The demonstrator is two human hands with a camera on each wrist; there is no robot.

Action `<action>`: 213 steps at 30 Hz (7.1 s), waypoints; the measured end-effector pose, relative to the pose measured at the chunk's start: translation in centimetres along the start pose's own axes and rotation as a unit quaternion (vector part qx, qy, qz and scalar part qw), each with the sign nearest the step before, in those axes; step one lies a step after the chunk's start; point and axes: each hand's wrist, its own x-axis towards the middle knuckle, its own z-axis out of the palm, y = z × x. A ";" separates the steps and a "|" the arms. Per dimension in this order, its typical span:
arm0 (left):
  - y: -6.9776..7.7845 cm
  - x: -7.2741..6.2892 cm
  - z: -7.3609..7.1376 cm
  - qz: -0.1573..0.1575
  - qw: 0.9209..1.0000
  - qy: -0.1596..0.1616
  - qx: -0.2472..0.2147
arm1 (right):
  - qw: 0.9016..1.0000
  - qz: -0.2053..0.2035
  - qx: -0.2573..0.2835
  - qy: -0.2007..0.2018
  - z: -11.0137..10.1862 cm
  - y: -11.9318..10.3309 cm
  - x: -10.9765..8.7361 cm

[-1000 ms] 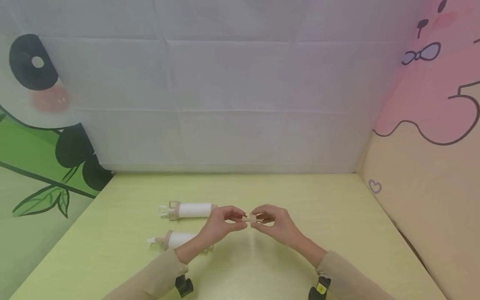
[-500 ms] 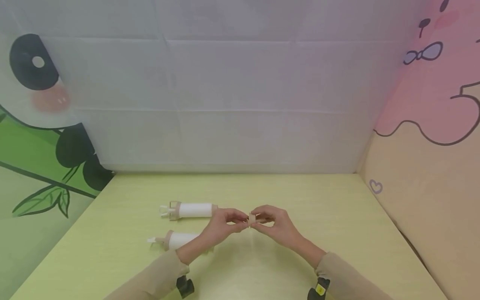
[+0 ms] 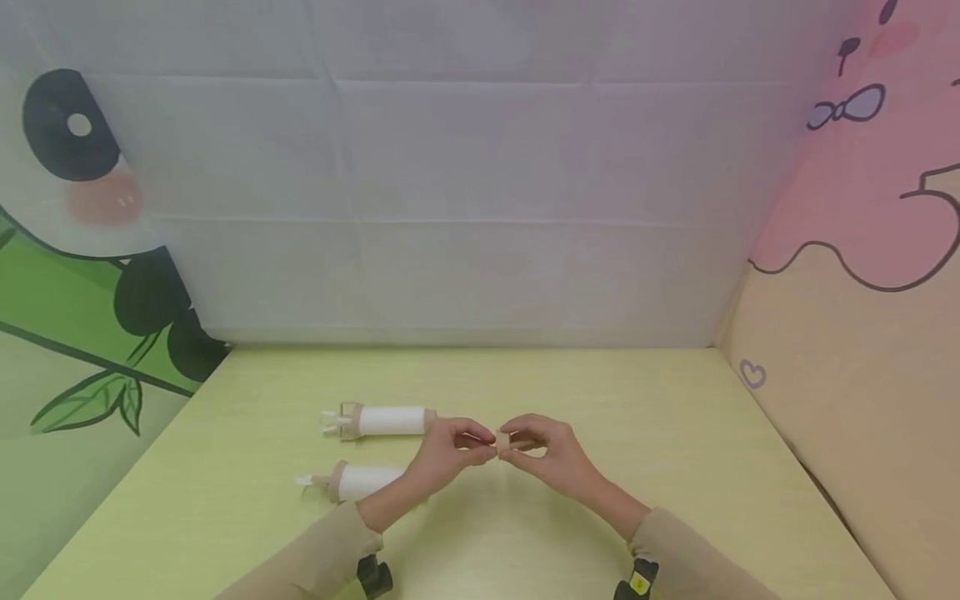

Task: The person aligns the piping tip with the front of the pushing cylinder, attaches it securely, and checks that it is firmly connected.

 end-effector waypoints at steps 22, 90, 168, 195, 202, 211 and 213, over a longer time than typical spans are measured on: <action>0.1 -0.3 -1.4 -0.004 1.000 -0.010 0.010 | 1.000 0.010 -0.018 0.015 -0.4 -0.3 0.0; -6.3 -6.2 -14.2 0.043 0.914 -0.106 0.390 | 0.994 0.109 -0.018 0.000 -0.3 1.4 0.5; -2.0 -2.2 -10.2 0.083 0.932 -0.057 0.347 | 0.999 0.028 -0.014 -0.012 3.4 1.1 2.6; -2.9 -1.4 -9.9 0.119 0.917 -0.034 0.380 | 0.988 0.146 0.018 -0.052 3.0 3.6 2.9; -2.6 -1.5 -10.0 0.093 0.923 -0.034 0.372 | 0.994 0.082 -0.037 -0.059 2.7 5.1 2.6; -2.3 -1.5 -10.0 0.099 0.917 -0.034 0.384 | 0.994 0.021 -0.089 -0.064 2.9 4.8 2.8; -2.3 -1.5 -10.0 0.098 0.918 -0.031 0.383 | 0.994 0.026 -0.085 -0.063 3.0 4.8 2.9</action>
